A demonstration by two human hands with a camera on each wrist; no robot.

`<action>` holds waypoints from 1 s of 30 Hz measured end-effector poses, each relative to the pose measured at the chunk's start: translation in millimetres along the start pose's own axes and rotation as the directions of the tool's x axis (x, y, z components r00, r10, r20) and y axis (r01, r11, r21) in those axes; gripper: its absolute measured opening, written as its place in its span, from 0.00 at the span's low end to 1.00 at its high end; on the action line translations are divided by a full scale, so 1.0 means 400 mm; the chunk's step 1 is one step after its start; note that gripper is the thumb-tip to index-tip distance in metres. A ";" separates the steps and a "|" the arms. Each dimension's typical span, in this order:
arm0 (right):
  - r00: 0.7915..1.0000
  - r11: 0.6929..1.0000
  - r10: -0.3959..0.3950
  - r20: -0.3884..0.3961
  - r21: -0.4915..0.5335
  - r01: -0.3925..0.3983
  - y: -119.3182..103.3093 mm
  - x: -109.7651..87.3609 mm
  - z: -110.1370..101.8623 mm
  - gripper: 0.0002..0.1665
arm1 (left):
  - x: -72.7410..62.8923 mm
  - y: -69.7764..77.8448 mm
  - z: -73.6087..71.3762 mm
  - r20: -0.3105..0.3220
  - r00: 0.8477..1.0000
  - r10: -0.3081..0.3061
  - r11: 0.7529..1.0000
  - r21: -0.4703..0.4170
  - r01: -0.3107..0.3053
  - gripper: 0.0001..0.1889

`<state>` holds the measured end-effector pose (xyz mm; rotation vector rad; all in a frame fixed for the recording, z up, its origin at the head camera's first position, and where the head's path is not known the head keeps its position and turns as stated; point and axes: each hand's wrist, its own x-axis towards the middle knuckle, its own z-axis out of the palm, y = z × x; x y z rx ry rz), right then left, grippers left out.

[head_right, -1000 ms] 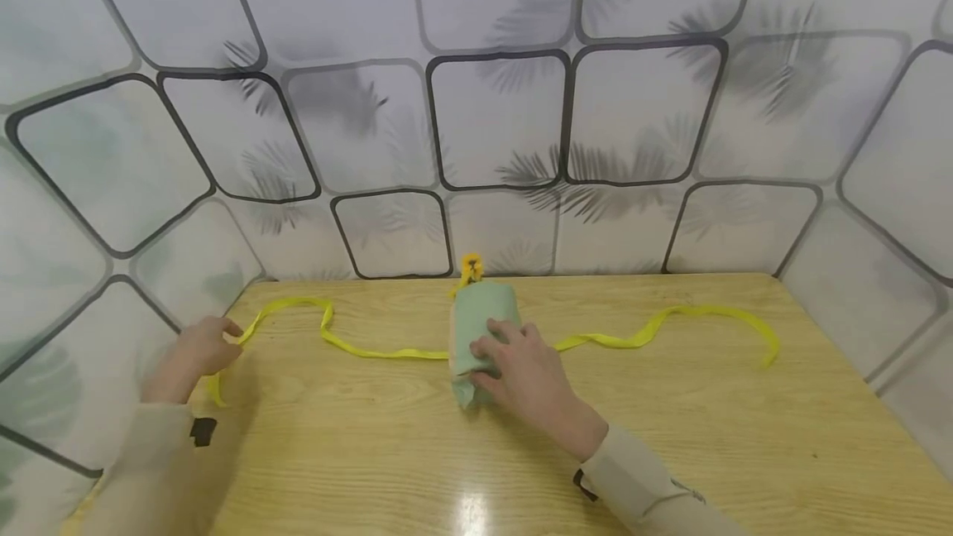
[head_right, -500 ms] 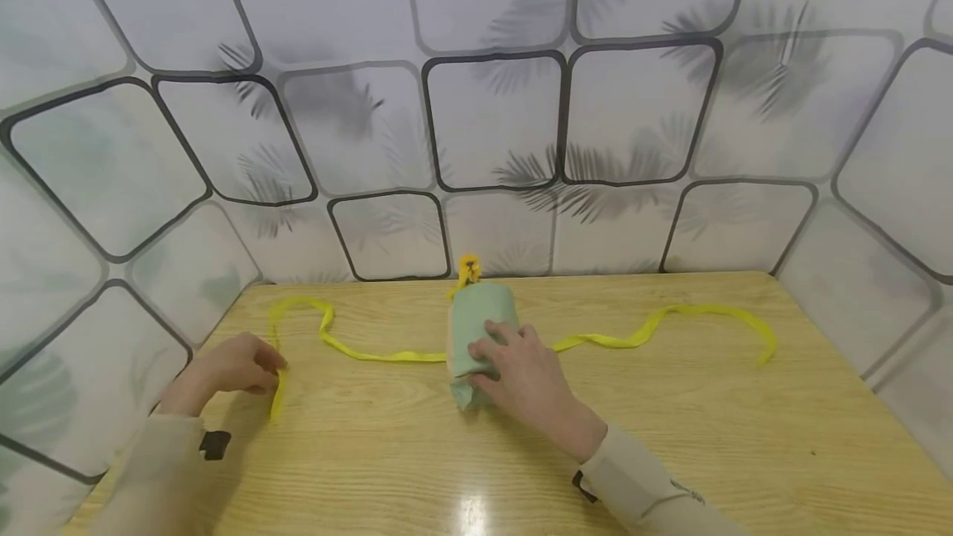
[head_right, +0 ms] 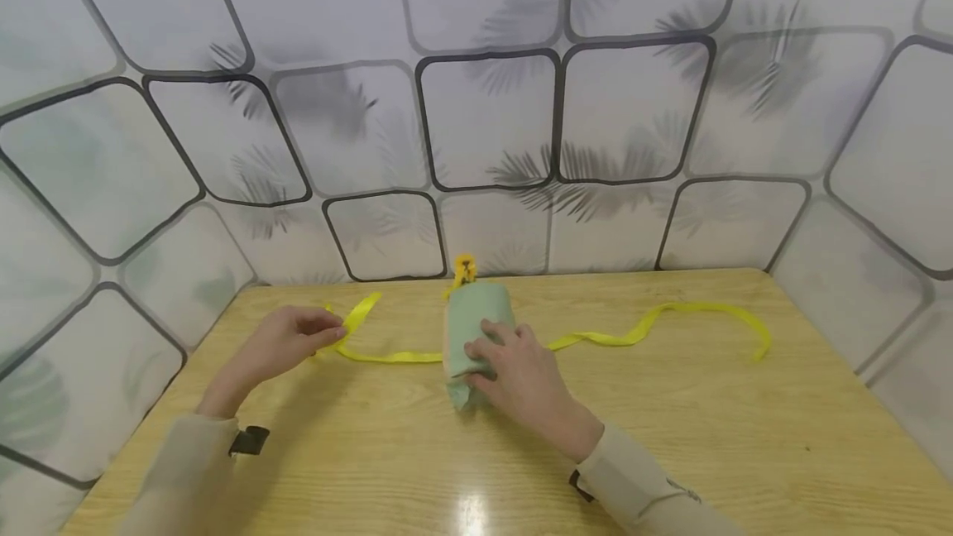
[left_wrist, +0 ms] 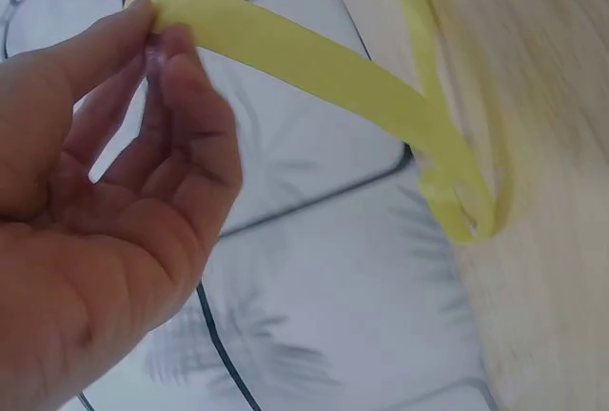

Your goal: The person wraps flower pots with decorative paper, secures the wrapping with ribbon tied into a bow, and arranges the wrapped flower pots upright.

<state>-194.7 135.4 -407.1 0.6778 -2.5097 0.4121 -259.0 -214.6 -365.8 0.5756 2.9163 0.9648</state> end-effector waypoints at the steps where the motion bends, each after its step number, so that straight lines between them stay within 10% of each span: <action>1: 1.000 1.000 0.002 0.001 -0.002 -0.002 0.000 0.000 0.000 0.21 | 0.006 0.014 0.007 -0.024 0.999 0.023 1.000 -0.010 -0.023 0.11; 16: 1.000 1.000 -0.010 -0.010 -0.007 0.010 0.002 0.003 0.003 0.21 | 0.153 0.197 0.138 -0.079 0.968 0.236 0.965 -0.099 -0.243 0.08; 22: 0.999 1.000 -0.025 -0.031 -0.011 0.025 0.006 0.000 0.005 0.21 | 0.219 0.261 0.183 0.021 0.951 0.309 0.945 -0.116 -0.304 0.13; 30: 1.000 1.000 -0.006 -0.015 0.005 0.006 0.004 -0.001 0.000 0.21 | 0.211 0.212 0.159 0.023 0.964 0.265 0.957 -0.127 -0.260 0.15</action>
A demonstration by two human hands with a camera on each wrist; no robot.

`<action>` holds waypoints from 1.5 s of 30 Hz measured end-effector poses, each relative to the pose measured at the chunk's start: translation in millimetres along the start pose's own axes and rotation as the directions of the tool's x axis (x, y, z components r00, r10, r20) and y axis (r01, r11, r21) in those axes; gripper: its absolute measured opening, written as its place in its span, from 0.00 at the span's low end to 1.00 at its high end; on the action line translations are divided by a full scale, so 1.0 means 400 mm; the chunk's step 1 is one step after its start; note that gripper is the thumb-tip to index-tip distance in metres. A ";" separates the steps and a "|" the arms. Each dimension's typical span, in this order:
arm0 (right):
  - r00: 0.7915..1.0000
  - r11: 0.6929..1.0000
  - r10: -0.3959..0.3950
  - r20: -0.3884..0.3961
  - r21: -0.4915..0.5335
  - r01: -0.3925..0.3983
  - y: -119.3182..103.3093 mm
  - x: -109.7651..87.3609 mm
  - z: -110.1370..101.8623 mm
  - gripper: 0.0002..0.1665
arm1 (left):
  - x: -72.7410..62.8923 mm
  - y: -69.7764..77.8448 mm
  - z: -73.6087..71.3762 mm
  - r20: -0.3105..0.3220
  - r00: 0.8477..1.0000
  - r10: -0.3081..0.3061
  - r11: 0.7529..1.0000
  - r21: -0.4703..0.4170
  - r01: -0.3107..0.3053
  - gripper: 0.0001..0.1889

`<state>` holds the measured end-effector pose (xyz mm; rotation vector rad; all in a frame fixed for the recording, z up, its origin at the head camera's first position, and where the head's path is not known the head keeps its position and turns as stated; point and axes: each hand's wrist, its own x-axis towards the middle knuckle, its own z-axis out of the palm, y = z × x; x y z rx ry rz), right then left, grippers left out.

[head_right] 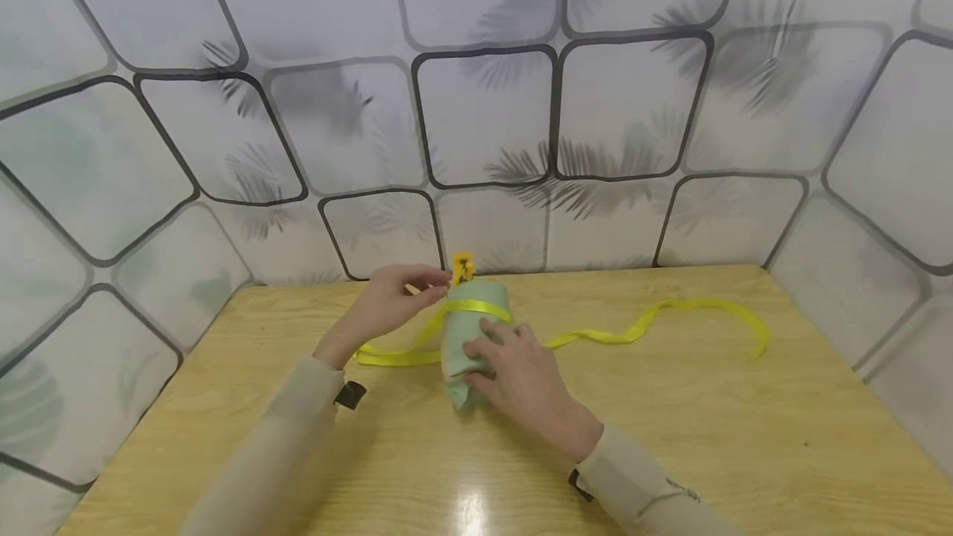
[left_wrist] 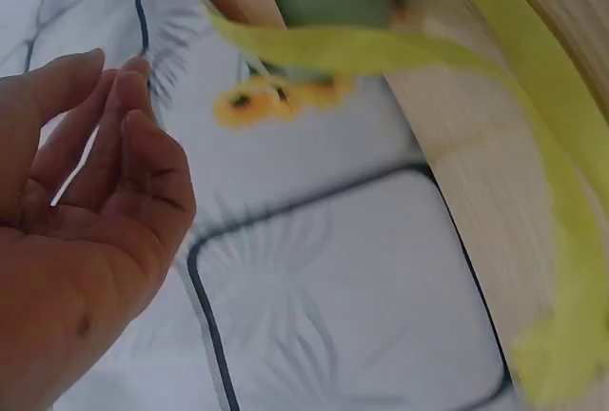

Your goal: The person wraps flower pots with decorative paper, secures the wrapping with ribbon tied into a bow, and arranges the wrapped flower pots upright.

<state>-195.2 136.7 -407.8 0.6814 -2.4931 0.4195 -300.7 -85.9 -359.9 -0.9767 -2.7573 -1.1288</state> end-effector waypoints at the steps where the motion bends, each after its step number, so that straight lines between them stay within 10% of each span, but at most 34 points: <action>1: 1.000 1.000 0.002 0.003 -0.001 -0.002 0.000 0.001 -0.002 0.21 | -0.009 -0.012 -0.008 0.006 1.000 -0.026 1.000 0.001 0.026 0.15; 9: 0.999 0.999 0.041 0.030 -0.006 -0.040 0.006 0.004 -0.011 0.21 | -0.052 -0.102 0.006 0.183 0.976 -0.117 0.991 0.079 0.104 0.19; 14: 0.999 0.999 0.036 0.033 -0.007 -0.036 0.006 0.004 -0.007 0.21 | -0.055 -0.113 0.036 0.123 0.985 -0.121 0.993 0.030 0.118 0.16; 22: 1.000 1.000 -0.002 0.008 0.002 0.002 0.008 0.001 -0.001 0.21 | -0.060 -0.062 0.037 -0.028 0.999 -0.027 0.991 -0.129 0.023 0.11; 29: 0.996 0.999 -0.024 -0.081 0.034 0.027 0.012 -0.005 0.007 0.22 | -0.059 0.010 0.037 0.097 0.995 0.007 0.928 -0.371 0.029 0.10; 35: 0.996 0.999 -0.026 -0.081 0.028 0.028 0.013 -0.006 0.007 0.22 | -0.051 0.019 0.057 0.134 0.991 0.012 0.915 -0.402 0.043 0.09; 40: 0.999 0.999 -0.035 -0.037 0.018 0.036 0.011 -0.004 0.001 0.21 | -0.046 0.006 0.072 0.088 0.995 0.049 0.954 -0.298 -0.021 0.08; 45: 0.999 0.999 -0.049 -0.021 0.010 0.049 0.012 -0.004 0.000 0.24 | -0.065 0.004 0.063 -0.023 0.990 0.142 0.990 -0.012 -0.143 0.07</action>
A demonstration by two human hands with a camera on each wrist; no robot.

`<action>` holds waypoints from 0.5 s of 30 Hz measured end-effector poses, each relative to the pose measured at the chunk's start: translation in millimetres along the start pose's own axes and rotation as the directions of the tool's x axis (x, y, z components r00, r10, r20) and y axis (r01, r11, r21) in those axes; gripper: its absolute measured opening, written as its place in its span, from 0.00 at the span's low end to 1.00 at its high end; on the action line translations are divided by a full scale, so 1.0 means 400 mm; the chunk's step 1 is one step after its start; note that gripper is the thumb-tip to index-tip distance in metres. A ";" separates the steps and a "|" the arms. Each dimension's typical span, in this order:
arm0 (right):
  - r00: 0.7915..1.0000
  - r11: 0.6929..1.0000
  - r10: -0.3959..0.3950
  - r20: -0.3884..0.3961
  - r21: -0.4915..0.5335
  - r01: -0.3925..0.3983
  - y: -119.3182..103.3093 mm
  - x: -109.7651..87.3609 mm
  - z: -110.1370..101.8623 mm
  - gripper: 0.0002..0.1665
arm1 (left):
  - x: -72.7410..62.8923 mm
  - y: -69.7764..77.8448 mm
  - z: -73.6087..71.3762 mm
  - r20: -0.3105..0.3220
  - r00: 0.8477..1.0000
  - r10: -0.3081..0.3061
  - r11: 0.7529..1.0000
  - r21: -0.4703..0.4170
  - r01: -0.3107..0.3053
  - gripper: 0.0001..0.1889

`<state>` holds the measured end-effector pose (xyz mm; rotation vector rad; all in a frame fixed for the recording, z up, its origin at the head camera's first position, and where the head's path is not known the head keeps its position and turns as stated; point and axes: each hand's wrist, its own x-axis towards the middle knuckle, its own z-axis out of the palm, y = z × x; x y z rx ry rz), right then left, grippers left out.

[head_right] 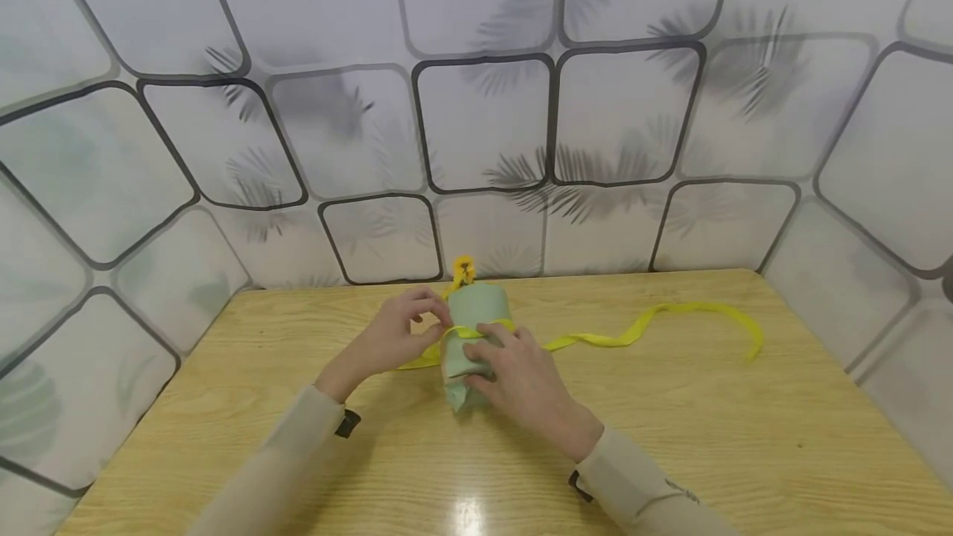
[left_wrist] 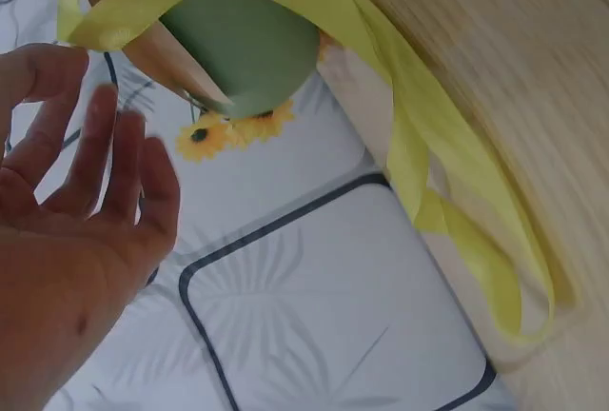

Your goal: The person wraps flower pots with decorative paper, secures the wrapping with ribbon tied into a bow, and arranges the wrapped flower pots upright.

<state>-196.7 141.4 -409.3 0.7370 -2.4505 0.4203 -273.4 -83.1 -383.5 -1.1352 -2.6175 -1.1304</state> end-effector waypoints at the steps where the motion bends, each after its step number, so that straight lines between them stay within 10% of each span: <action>1: 1.000 1.000 -0.001 0.000 -0.002 0.001 0.001 0.000 0.001 0.24 | -0.008 0.004 -0.003 -0.012 0.999 0.030 0.999 0.037 -0.030 0.07; 11: 1.000 1.000 -0.019 -0.021 -0.011 0.019 0.003 0.000 -0.002 0.19 | -0.072 0.034 0.011 0.063 0.978 0.201 0.976 0.078 -0.206 0.09; 15: 1.000 1.000 -0.025 -0.013 -0.015 0.025 0.003 0.000 -0.001 0.19 | -0.083 0.035 0.028 0.006 0.951 0.308 0.923 0.242 -0.300 0.13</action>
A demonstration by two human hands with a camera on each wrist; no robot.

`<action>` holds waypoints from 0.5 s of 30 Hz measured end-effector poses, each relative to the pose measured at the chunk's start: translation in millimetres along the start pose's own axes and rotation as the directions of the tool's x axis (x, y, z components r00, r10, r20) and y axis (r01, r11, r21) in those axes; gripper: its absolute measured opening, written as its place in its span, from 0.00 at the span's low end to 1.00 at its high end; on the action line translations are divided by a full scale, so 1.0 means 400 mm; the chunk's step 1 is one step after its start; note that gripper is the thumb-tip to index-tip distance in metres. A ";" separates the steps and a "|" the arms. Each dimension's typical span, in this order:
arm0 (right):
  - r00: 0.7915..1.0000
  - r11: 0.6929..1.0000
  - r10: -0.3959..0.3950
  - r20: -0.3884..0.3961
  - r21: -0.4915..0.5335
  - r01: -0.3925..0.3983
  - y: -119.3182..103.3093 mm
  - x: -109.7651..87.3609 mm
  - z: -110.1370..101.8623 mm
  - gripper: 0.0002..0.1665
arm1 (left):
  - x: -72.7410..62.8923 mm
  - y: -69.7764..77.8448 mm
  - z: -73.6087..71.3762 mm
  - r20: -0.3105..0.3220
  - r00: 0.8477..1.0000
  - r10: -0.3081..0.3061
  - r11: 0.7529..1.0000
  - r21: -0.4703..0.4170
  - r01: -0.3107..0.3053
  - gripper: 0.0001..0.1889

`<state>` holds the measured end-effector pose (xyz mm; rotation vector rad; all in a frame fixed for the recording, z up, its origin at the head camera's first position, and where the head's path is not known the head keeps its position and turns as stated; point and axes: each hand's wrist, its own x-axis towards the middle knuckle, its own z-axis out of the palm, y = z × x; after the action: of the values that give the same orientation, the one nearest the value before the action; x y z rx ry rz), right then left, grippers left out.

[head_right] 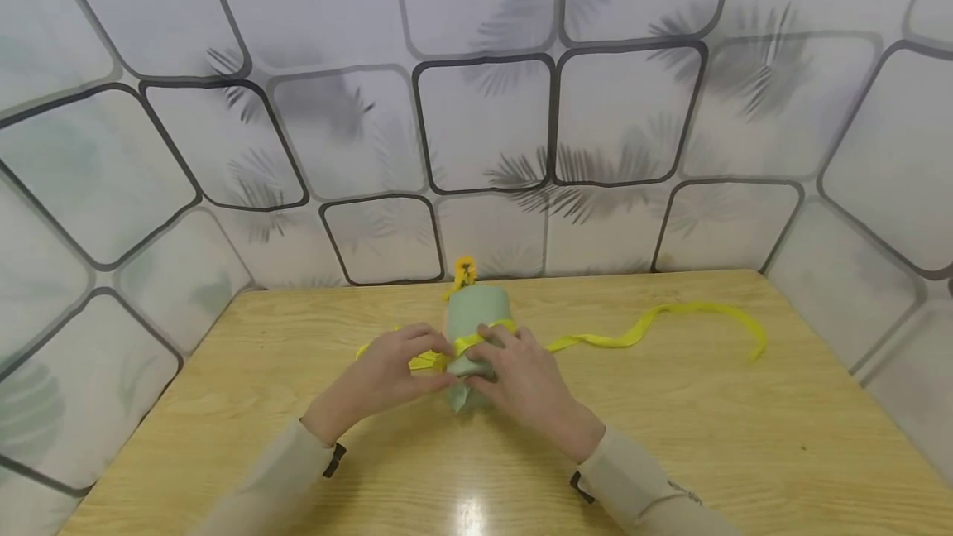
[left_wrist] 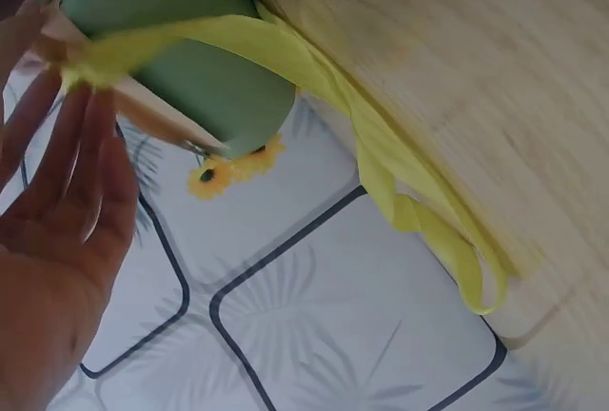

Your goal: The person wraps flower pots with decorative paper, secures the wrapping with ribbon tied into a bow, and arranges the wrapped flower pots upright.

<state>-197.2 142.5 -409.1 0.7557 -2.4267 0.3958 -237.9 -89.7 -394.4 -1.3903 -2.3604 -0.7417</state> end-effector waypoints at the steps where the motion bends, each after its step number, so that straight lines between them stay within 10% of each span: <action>1: 1.000 1.000 0.001 0.004 0.003 -0.001 0.000 0.000 0.000 0.19 | -0.001 0.002 0.004 -0.027 0.999 0.031 0.998 0.054 -0.030 0.13; 6: 0.999 0.999 0.027 0.019 0.022 -0.028 0.002 0.001 0.000 0.20 | 0.005 0.014 0.014 -0.069 0.988 0.142 0.976 0.176 -0.128 0.13; 15: 0.998 0.992 -0.004 0.057 0.123 -0.003 0.022 -0.001 -0.009 0.24 | 0.004 0.023 0.033 -0.060 0.992 0.110 0.976 0.196 -0.096 0.10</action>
<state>-200.6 151.0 -407.3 0.8304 -2.4729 0.5346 -230.5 -77.5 -401.7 -1.3686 -2.2209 -0.5100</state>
